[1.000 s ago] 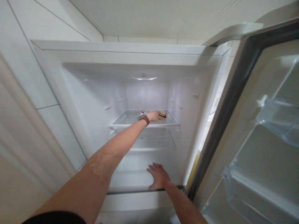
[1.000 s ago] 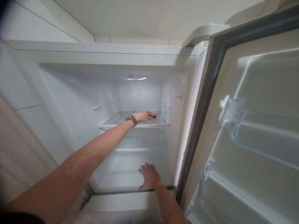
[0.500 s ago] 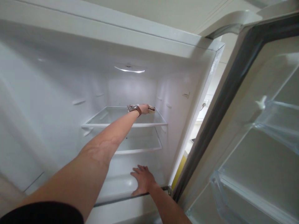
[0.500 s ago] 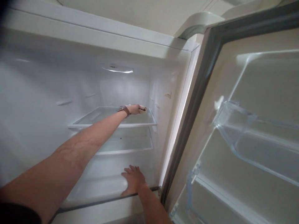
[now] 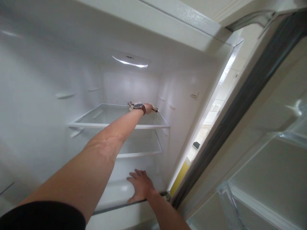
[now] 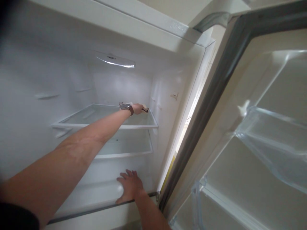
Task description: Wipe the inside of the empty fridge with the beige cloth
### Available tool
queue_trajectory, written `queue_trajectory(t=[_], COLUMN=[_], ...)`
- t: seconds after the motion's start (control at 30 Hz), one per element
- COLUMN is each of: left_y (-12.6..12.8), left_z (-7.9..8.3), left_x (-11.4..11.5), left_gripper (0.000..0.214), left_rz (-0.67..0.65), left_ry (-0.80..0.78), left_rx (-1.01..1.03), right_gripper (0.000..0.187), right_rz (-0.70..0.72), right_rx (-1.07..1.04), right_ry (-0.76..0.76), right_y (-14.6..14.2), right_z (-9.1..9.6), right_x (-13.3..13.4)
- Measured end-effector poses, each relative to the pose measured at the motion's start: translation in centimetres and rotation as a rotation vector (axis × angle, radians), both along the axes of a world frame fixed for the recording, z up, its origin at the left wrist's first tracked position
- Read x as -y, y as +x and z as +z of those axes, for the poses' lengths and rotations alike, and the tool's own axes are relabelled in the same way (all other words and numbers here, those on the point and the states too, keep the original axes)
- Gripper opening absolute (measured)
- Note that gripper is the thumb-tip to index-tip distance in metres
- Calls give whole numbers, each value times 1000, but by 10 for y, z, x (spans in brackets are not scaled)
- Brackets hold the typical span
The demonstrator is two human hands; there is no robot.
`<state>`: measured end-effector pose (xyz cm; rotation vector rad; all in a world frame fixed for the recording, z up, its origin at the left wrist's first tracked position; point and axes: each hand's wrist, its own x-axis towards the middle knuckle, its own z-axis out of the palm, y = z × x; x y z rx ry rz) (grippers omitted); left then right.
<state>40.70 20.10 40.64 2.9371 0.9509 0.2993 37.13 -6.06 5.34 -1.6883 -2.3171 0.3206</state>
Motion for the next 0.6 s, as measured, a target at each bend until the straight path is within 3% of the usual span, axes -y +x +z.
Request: queue_trajectory(t=[0.17, 0.6], left_y=[-12, -43], left_z=[-5, -2], left_x=[16, 63], left_gripper=[44, 51], left_rz=[40, -35], left_ry=[70, 153], left_rx=[-18, -62], right_gripper=[104, 104], right_rz=[-5, -24], right_rx=[14, 0], right_ry=[-10, -27], right_y=[0, 0], right_z=[0, 2], right_x=[0, 1])
